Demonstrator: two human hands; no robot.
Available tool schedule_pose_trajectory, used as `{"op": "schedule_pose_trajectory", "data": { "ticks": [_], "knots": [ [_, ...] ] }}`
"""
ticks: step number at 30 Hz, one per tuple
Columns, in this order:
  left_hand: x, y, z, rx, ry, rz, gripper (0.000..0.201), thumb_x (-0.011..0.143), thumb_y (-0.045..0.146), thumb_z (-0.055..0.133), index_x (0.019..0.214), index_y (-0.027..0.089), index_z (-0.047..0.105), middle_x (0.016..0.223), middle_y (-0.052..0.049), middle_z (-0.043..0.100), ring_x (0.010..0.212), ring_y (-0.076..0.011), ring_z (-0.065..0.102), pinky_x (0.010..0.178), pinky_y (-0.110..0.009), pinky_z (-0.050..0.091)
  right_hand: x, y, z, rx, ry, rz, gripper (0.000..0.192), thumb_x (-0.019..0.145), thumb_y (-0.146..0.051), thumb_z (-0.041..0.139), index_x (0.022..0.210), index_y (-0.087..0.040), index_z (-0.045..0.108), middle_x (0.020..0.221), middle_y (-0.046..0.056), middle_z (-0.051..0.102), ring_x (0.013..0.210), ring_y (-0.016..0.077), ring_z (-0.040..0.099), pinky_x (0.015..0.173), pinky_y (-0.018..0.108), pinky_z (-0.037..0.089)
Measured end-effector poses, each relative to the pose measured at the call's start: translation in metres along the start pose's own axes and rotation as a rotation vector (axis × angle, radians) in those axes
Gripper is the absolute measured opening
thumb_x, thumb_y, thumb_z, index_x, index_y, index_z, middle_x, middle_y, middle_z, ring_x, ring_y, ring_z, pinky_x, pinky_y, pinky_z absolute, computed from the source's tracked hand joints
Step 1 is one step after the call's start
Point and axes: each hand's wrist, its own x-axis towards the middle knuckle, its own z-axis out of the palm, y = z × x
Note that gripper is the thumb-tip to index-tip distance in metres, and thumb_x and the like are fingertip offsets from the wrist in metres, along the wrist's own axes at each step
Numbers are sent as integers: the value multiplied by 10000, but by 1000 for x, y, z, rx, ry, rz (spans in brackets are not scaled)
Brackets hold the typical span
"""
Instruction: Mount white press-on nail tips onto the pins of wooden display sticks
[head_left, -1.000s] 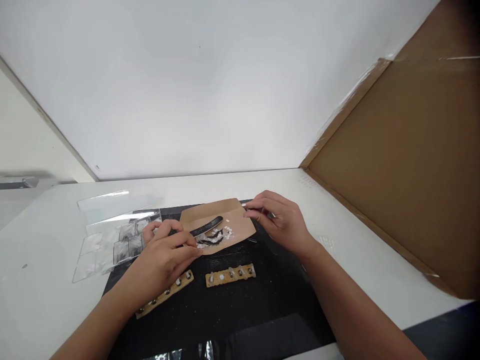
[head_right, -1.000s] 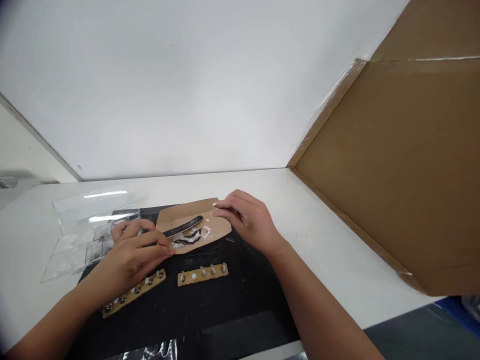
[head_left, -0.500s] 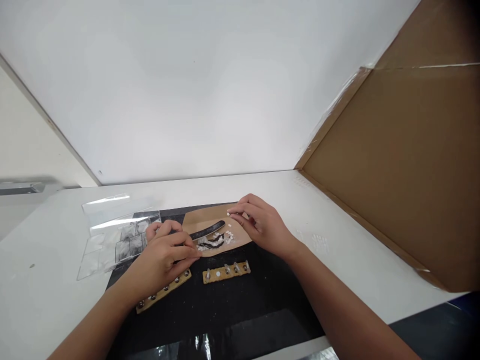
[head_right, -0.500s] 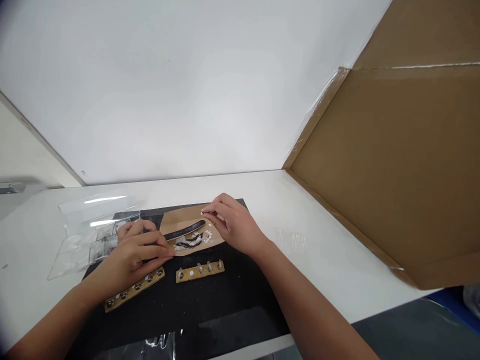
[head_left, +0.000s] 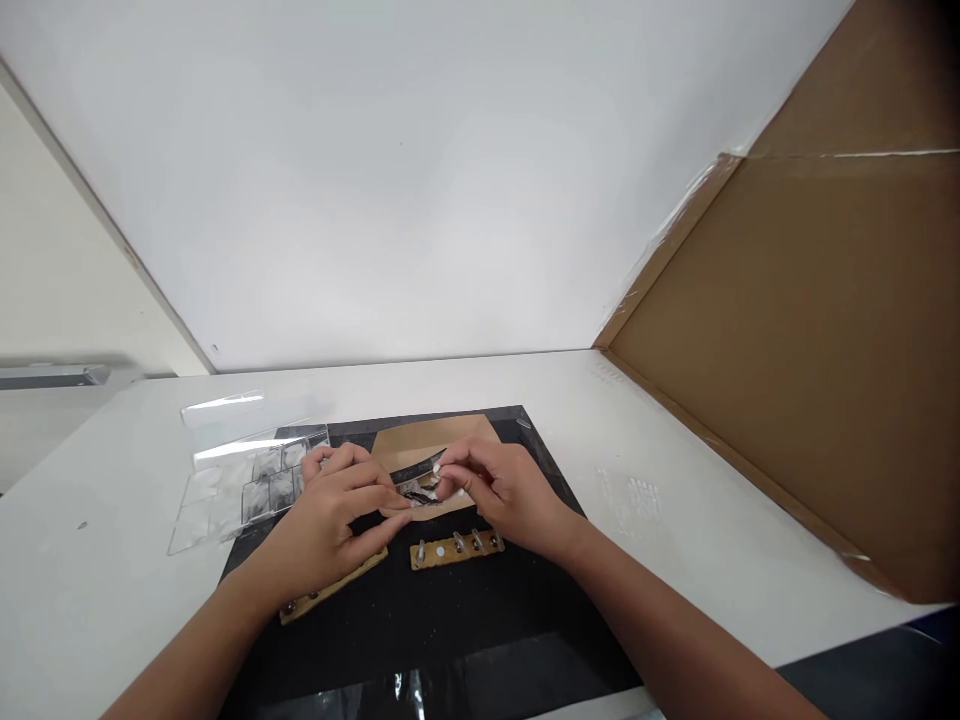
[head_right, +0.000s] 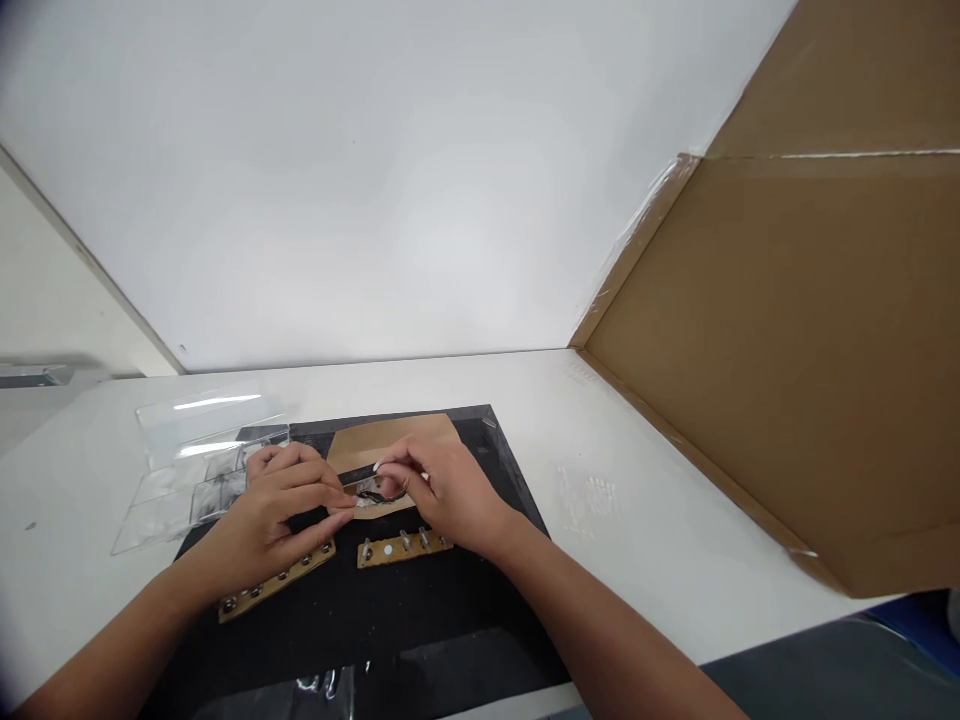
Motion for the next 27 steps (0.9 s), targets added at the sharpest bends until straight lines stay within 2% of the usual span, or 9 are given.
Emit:
{"op": "schedule_pose_trajectory", "data": {
  "ticks": [3, 7, 12, 17, 27],
  "knots": [
    [1, 6, 0, -89, 133, -16, 154, 1027, 218, 659, 1125, 301, 744, 1005, -15, 743, 968, -227, 634, 946, -463, 355, -3, -10, 7, 153, -15, 76, 149, 1096, -263, 570, 1015, -210, 683, 782, -15, 792, 741, 142, 767, 763, 269, 598],
    [2, 15, -1, -278, 259, -31, 188, 1004, 153, 655, 1141, 262, 726, 1036, -57, 724, 984, -225, 670, 877, -414, 495, -6, -16, 12, 224, -79, 105, 147, 1096, -298, 569, 1059, -216, 686, 873, 10, 817, 800, 157, 782, 743, 276, 605],
    [2, 23, 0, -411, 267, -33, 227, 978, 106, 671, 1144, 249, 730, 1065, -73, 698, 986, -206, 684, 825, -360, 588, -10, -17, 15, 265, -121, 82, 147, 1097, -307, 557, 1134, -216, 666, 901, 31, 781, 820, 164, 776, 680, 265, 608],
    [4, 26, 2, -387, 267, -26, 231, 972, 93, 687, 1146, 242, 721, 1031, -62, 687, 957, -187, 677, 800, -340, 591, -12, -20, 17, 270, -123, 94, 142, 1098, -281, 548, 1110, -218, 675, 939, 36, 770, 851, 161, 795, 741, 272, 639],
    [6, 27, 1, -349, 284, 17, 246, 965, 68, 698, 1150, 227, 728, 1007, -59, 696, 936, -189, 671, 784, -347, 583, -13, -22, 14, 45, -79, -54, 118, 1063, -190, 576, 1040, -222, 688, 894, 9, 774, 810, 147, 746, 713, 256, 568]
  ]
}}
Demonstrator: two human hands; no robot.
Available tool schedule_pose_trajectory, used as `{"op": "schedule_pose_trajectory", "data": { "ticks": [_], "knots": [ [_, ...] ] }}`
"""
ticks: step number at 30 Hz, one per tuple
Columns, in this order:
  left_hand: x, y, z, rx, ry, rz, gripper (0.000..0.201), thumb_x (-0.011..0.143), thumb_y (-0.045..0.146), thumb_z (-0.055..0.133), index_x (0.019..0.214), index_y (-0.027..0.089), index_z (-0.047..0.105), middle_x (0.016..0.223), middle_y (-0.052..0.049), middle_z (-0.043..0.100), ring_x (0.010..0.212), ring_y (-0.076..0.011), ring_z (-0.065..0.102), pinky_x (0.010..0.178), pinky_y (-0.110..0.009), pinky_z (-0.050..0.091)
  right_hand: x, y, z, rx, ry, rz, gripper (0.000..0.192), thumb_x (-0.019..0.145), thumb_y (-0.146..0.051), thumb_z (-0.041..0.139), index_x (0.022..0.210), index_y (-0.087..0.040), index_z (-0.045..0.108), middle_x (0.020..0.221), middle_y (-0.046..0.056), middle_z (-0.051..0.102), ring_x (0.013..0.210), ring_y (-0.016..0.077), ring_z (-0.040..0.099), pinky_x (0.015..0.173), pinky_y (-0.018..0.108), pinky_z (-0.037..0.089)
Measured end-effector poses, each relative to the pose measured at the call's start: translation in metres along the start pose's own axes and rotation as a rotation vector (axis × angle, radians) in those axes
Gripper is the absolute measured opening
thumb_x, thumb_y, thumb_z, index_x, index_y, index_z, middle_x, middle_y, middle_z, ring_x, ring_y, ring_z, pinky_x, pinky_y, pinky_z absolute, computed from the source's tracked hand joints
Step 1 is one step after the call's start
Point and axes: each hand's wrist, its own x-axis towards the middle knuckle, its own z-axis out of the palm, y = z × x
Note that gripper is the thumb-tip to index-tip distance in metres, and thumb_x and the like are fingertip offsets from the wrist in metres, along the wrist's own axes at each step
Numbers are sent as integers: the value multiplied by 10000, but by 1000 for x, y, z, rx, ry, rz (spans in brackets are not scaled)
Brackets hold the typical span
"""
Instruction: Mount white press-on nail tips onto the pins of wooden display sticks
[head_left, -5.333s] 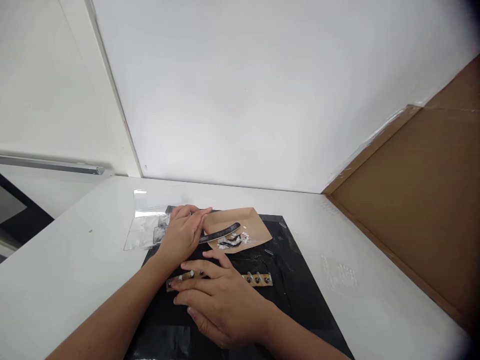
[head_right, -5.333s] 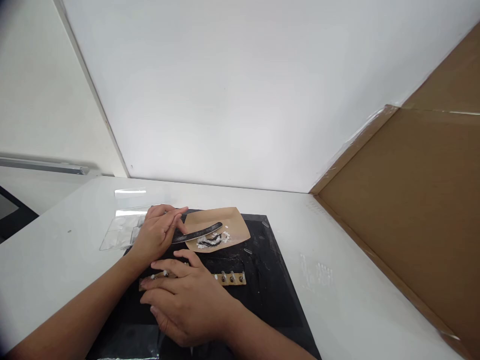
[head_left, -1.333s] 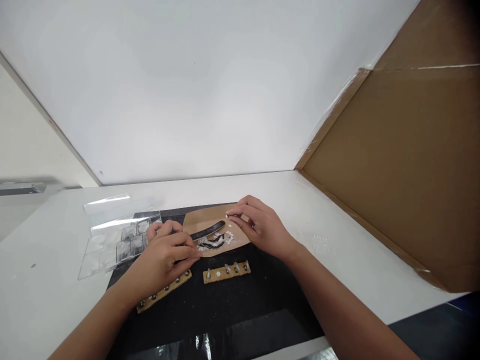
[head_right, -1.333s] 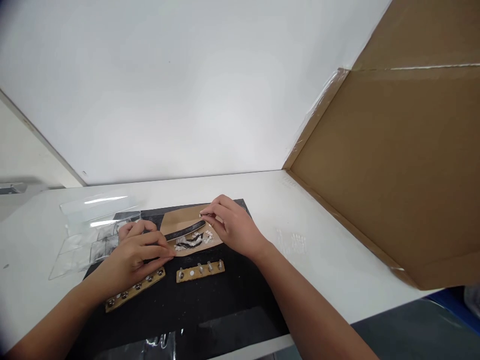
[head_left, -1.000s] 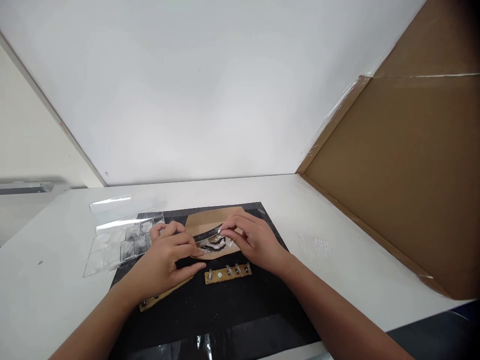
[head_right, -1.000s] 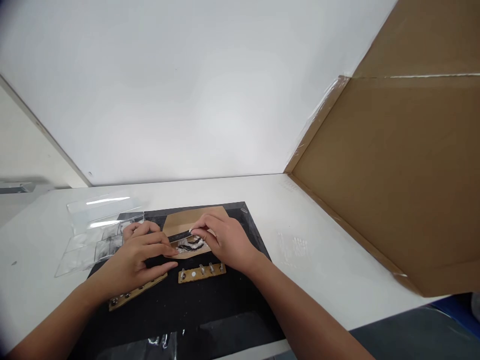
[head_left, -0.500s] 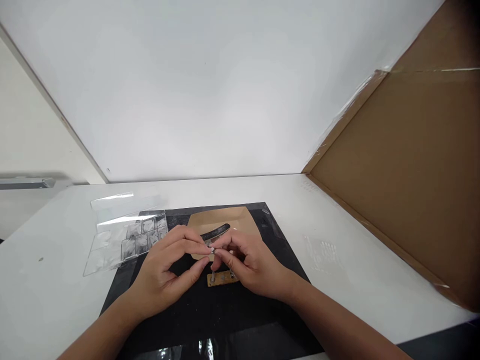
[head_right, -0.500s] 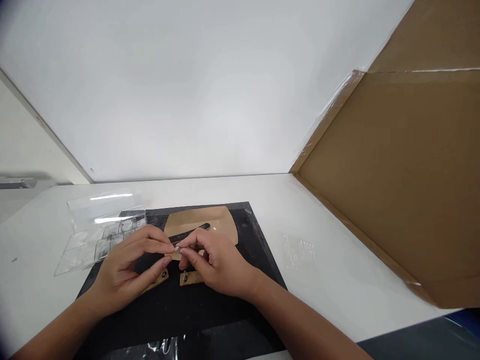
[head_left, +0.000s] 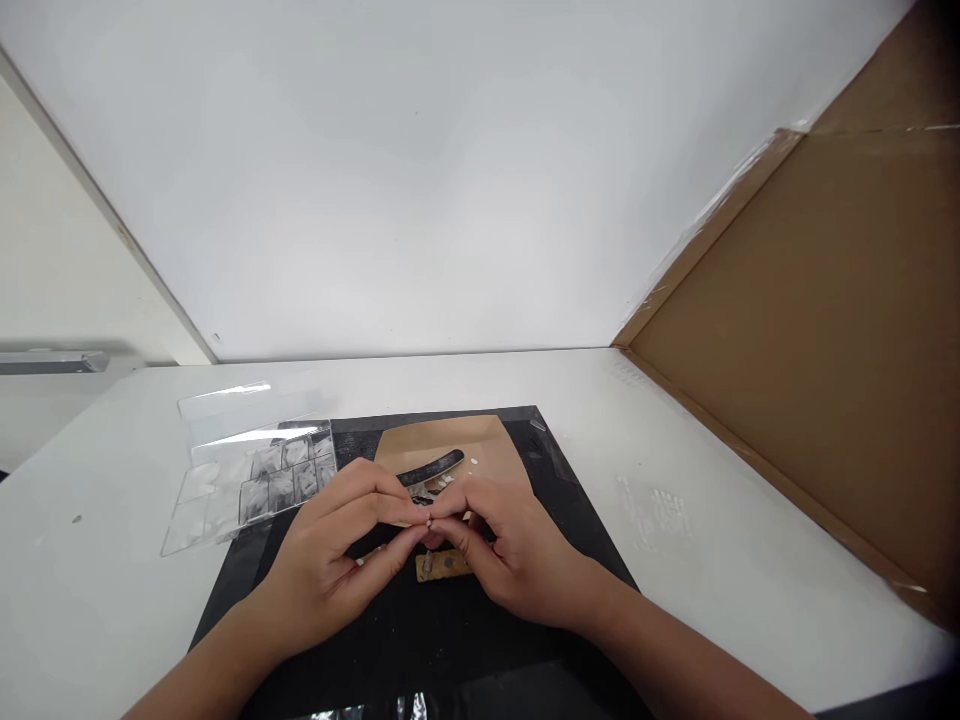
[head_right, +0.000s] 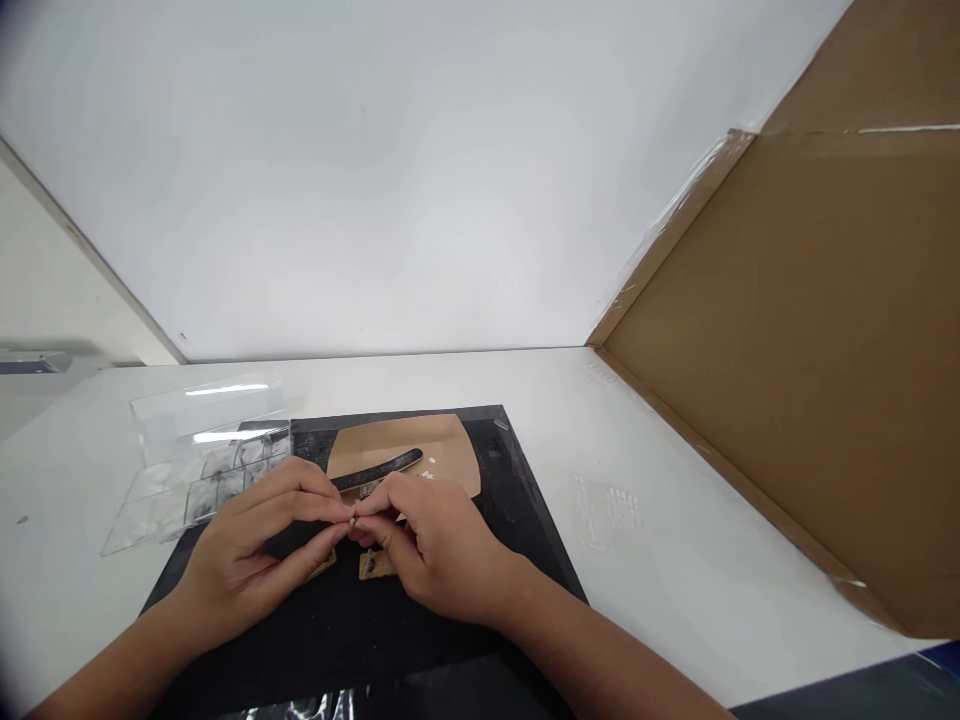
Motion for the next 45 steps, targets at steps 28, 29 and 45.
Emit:
{"op": "schedule_pose_trajectory", "data": {
  "ticks": [28, 29, 45],
  "knots": [
    [-2, 2, 0, 56, -30, -69, 148, 1031, 94, 600, 1080, 220, 661, 996, -34, 655, 1015, -200, 564, 905, -348, 463, -5, -8, 13, 277, 46, 76, 88, 1028, -257, 650, 1083, -188, 661, 911, 40, 794, 726, 145, 759, 634, 250, 603],
    [-2, 2, 0, 61, -20, -62, 148, 1029, 93, 605, 1080, 218, 666, 994, -33, 657, 1013, -199, 565, 907, -348, 463, -6, -7, 15, 305, 46, 96, 93, 1033, -262, 645, 1089, -189, 658, 920, 46, 796, 743, 152, 763, 648, 262, 614],
    [5, 6, 4, 28, 66, 53, 276, 951, 6, 670, 1155, 181, 735, 962, -35, 731, 907, -171, 665, 910, -415, 498, -6, -3, 22, 124, 222, 62, 68, 1007, -199, 633, 998, -210, 700, 890, 32, 738, 748, 137, 710, 608, 228, 577]
  ]
}}
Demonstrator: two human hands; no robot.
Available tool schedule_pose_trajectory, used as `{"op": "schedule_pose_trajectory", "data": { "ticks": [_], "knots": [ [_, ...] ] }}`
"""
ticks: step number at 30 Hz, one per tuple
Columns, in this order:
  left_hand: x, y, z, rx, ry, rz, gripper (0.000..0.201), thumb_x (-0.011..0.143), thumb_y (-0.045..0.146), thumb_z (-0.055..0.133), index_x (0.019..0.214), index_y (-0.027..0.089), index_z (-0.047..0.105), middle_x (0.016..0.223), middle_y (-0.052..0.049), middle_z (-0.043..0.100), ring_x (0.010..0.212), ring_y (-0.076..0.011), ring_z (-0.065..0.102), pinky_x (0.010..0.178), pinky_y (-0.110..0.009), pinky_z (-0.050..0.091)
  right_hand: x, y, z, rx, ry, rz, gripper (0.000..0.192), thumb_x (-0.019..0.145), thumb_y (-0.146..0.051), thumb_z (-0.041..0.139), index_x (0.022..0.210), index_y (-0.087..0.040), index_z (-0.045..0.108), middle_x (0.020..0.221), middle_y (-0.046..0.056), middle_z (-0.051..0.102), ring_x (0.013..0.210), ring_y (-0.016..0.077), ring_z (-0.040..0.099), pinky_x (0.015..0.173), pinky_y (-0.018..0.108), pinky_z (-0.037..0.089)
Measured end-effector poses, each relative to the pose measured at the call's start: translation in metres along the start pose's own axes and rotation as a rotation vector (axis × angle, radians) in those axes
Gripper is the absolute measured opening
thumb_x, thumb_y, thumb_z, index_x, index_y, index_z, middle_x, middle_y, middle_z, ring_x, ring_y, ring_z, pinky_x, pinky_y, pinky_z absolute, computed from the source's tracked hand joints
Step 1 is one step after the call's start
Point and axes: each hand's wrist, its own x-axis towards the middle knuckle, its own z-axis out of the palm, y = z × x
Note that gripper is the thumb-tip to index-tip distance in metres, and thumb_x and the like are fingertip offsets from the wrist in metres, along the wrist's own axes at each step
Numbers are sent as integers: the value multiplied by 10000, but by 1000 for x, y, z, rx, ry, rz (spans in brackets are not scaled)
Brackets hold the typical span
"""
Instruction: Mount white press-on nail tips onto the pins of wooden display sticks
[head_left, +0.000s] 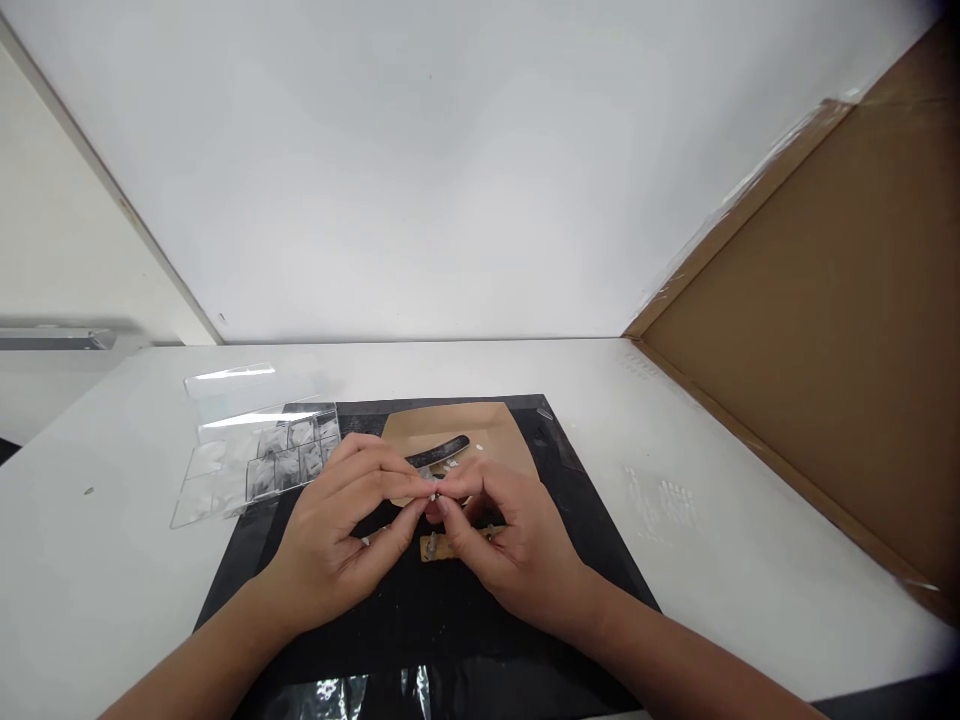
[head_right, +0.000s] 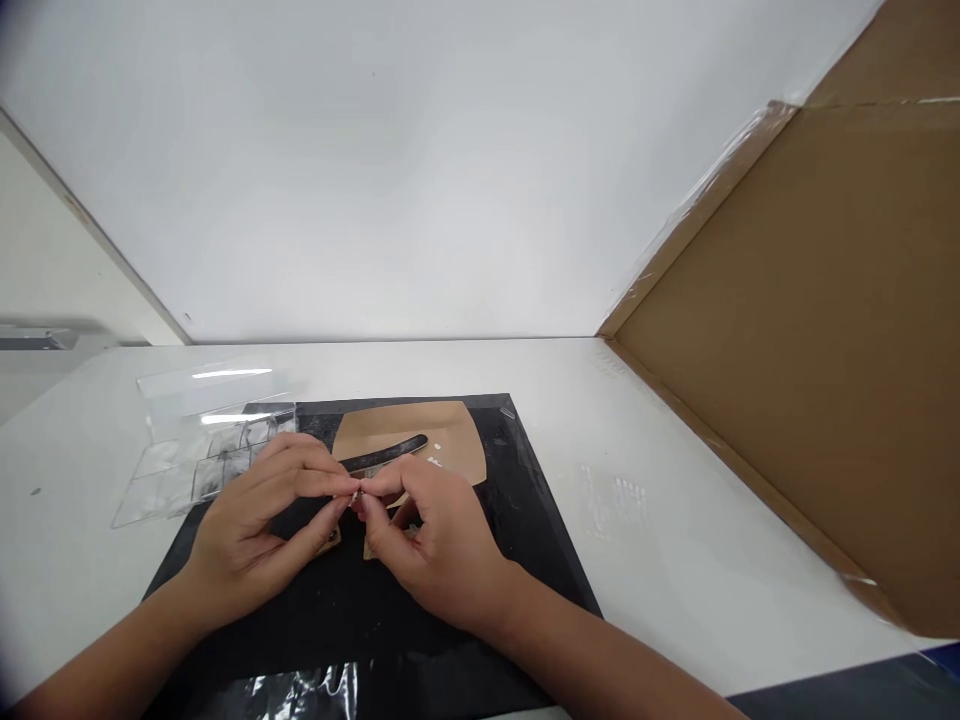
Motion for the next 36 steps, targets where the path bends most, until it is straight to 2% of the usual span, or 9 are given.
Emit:
{"op": "schedule_pose_trajectory", "data": {
  "ticks": [6, 10, 14, 18, 24, 29, 31, 36],
  "knots": [
    [-5, 0, 5, -22, 29, -75, 270, 936, 26, 699, 1127, 207, 762, 932, -25, 751, 854, -167, 661, 880, -411, 548, 0, 5, 7, -262, 151, -256, 121, 966, -92, 661, 967, -211, 639, 866, 18, 718, 762, 133, 703, 646, 227, 573],
    [-6, 1, 5, -62, 54, -176, 252, 939, 60, 719, 1107, 236, 785, 904, -18, 780, 822, -170, 683, 827, -394, 586, 2, 6, 8, -347, 195, -332, 156, 969, -60, 671, 984, -213, 643, 898, 27, 745, 818, 150, 742, 698, 243, 611],
    [-6, 5, 5, -125, 59, -294, 239, 948, 87, 709, 1079, 263, 804, 914, -30, 776, 873, -182, 714, 565, -251, 560, 3, 3, 4, -409, 194, -364, 162, 960, -50, 692, 1008, -203, 675, 935, 43, 772, 865, 167, 760, 755, 272, 648],
    [-7, 7, 5, -157, 81, -346, 221, 938, 99, 720, 1050, 262, 817, 896, -41, 767, 879, -175, 705, 461, -169, 530, 1, 2, 3, -463, 195, -396, 168, 965, -57, 701, 1034, -209, 686, 951, 49, 777, 872, 176, 759, 761, 298, 657],
    [-7, 11, 7, -196, 100, -471, 173, 908, 138, 741, 994, 253, 836, 883, -42, 761, 844, -161, 704, 425, -123, 515, -1, 3, 2, -565, 172, -459, 199, 944, -24, 729, 1067, -173, 682, 956, 77, 776, 872, 193, 753, 753, 309, 647],
    [-4, 19, 8, -192, 122, -660, 114, 844, 163, 760, 895, 226, 840, 867, -24, 781, 604, -98, 658, 422, -137, 506, -2, 4, 3, -615, 141, -495, 194, 969, -42, 704, 1121, -159, 683, 964, 92, 772, 886, 209, 748, 746, 329, 644],
    [-3, 21, 7, -187, 109, -717, 97, 822, 175, 761, 864, 214, 839, 837, -22, 792, 564, -97, 654, 425, -147, 512, -2, 4, 3, -618, 127, -499, 183, 980, -51, 689, 1123, -166, 685, 964, 90, 771, 889, 212, 743, 753, 336, 645],
    [2, 23, 6, -165, 97, -759, 72, 783, 190, 751, 778, 208, 820, 756, -13, 792, 519, -107, 645, 411, -159, 509, -2, 6, 2, -597, 63, -493, 163, 991, -53, 680, 1104, -171, 680, 959, 84, 760, 892, 212, 727, 781, 344, 638]
  ]
}}
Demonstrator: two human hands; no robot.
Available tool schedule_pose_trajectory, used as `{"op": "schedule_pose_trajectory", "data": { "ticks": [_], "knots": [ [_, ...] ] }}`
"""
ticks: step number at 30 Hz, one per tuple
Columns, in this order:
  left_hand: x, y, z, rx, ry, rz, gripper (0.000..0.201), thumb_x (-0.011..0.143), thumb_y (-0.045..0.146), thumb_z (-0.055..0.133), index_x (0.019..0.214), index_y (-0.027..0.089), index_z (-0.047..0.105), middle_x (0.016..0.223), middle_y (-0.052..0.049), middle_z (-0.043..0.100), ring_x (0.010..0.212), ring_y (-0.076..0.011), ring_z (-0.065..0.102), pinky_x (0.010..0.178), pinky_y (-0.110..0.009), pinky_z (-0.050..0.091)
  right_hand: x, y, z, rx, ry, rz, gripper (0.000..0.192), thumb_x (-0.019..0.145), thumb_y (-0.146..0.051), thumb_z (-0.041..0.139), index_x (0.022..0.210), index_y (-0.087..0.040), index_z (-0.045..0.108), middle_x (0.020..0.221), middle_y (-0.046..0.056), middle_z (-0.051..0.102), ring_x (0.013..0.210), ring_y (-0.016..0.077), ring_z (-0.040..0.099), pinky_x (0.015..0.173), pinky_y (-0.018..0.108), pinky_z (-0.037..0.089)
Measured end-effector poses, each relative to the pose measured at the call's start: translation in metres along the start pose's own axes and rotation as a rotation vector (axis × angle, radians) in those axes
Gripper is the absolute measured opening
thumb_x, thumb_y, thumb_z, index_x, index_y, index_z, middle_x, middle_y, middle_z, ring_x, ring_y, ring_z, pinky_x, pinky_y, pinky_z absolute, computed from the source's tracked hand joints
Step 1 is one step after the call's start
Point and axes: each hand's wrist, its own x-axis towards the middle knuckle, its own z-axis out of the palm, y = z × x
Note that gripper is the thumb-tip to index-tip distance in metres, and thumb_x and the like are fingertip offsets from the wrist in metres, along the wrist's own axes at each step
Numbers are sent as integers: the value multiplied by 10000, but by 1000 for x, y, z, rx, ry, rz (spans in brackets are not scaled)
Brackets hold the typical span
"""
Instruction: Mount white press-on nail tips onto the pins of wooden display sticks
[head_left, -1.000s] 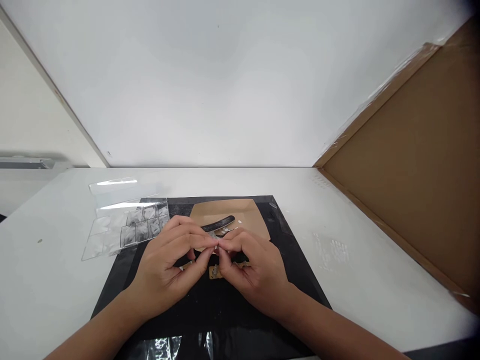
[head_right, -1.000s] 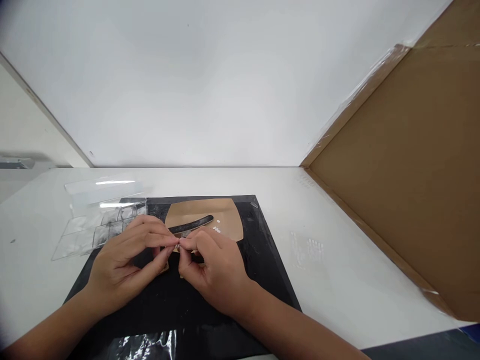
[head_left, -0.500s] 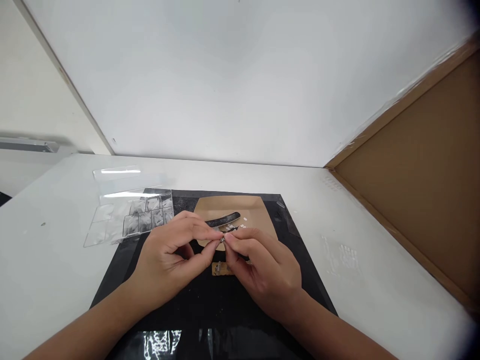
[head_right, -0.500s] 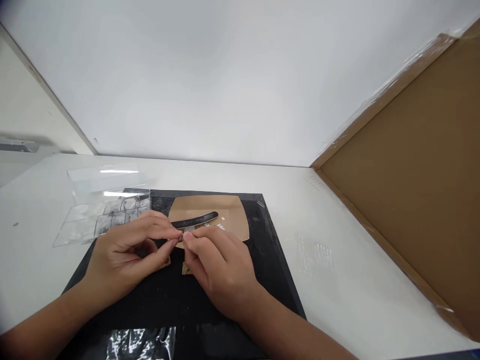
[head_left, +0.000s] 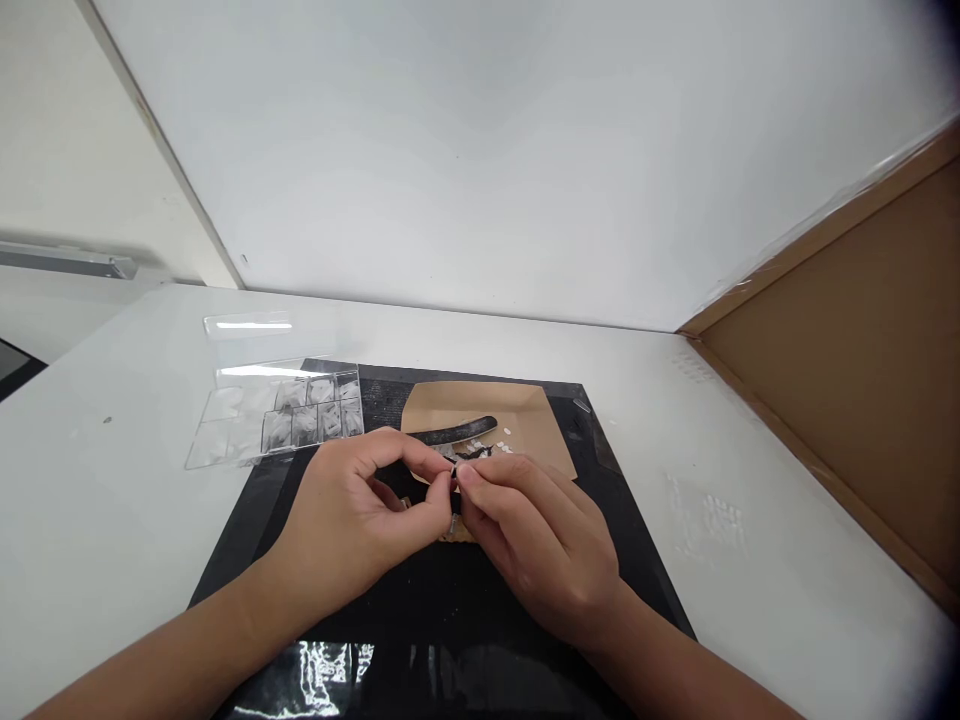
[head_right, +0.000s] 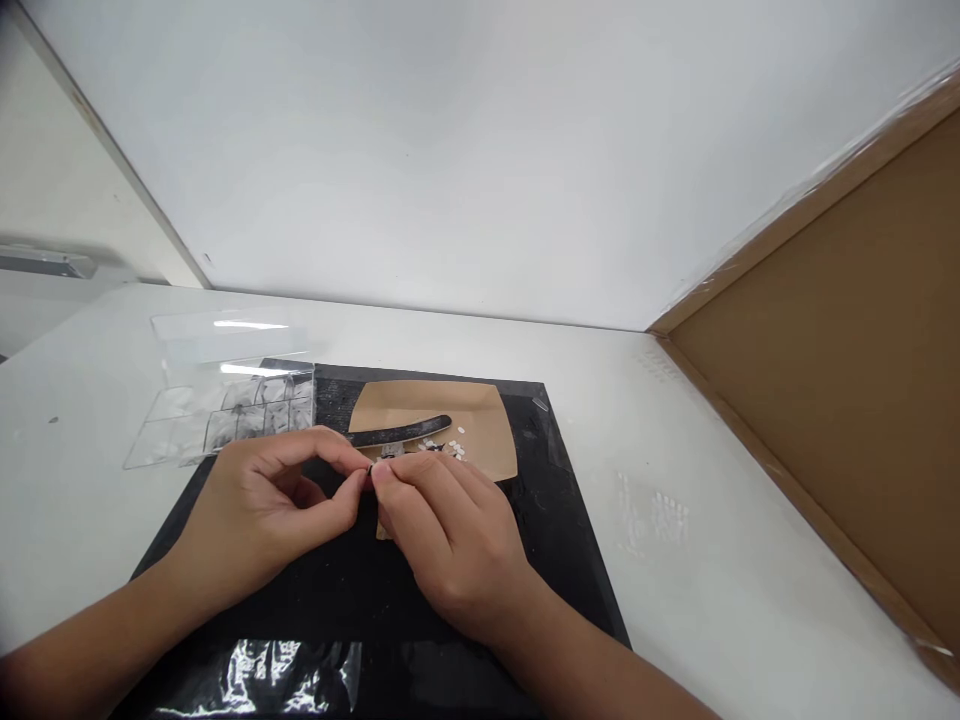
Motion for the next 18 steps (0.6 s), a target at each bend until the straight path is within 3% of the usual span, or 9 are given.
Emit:
{"op": "schedule_pose_trajectory", "data": {
  "ticks": [7, 18],
  "knots": [
    [1, 3, -1, -36, -32, -78, 72, 740, 205, 745, 672, 200, 767, 608, 8, 717, 401, -80, 548, 347, -147, 436, 1, 1, 1, 65, -25, -26, 181, 990, -45, 654, 1115, -173, 675, 953, 83, 748, 865, 215, 708, 750, 351, 614],
    [-1, 0, -3, -215, -108, -211, 60, 747, 195, 764, 688, 190, 751, 675, -18, 727, 473, -117, 624, 405, -198, 564, 3, 1, -1, 142, -44, -12, 152, 1001, -53, 640, 1080, -182, 659, 939, 70, 741, 829, 185, 689, 708, 318, 596]
  ]
}}
